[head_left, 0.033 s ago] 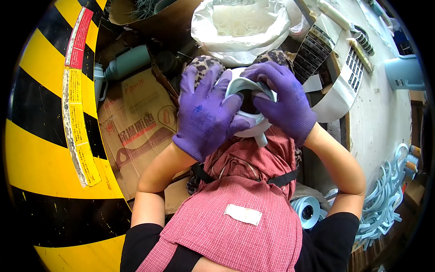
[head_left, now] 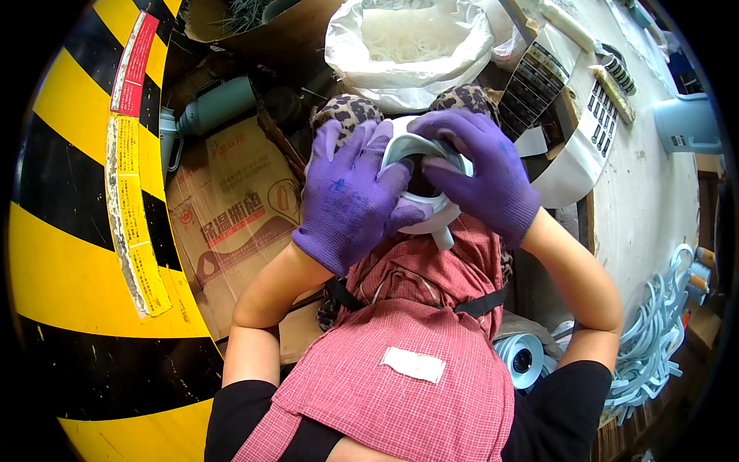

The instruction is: The person picks up thermos flask bodies and applies stickers to the sides, then picks up and screws on the plastic tops by hand.

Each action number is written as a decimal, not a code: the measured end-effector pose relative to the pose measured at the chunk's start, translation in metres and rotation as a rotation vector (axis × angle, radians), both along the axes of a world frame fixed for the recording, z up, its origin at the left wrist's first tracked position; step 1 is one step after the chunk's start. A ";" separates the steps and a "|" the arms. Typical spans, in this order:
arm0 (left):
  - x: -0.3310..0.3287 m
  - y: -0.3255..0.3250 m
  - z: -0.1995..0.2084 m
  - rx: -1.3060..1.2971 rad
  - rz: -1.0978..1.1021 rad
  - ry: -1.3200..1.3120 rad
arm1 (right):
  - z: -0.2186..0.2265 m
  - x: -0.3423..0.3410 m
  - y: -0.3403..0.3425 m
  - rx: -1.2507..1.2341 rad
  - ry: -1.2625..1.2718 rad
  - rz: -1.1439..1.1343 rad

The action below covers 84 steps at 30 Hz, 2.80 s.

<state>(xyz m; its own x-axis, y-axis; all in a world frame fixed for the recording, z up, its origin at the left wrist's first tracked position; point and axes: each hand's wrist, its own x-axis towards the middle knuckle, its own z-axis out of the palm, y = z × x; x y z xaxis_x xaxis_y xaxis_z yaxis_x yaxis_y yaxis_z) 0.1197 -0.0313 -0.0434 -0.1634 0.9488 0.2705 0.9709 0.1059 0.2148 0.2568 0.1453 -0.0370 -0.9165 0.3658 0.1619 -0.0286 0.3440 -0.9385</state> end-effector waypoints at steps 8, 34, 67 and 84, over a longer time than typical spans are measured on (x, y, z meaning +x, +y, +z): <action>0.004 0.009 0.007 -0.006 -0.058 0.123 | 0.037 -0.019 0.033 0.759 -0.274 0.570; -0.021 -0.015 0.024 0.264 -0.430 -0.540 | 0.087 0.007 -0.014 0.816 -0.252 0.377; 0.031 -0.023 0.014 0.268 -0.004 0.006 | 0.072 0.018 -0.022 -0.006 -0.229 0.161; 0.031 -0.005 0.011 0.137 -0.094 -0.100 | 0.062 0.001 -0.013 1.247 -0.269 0.419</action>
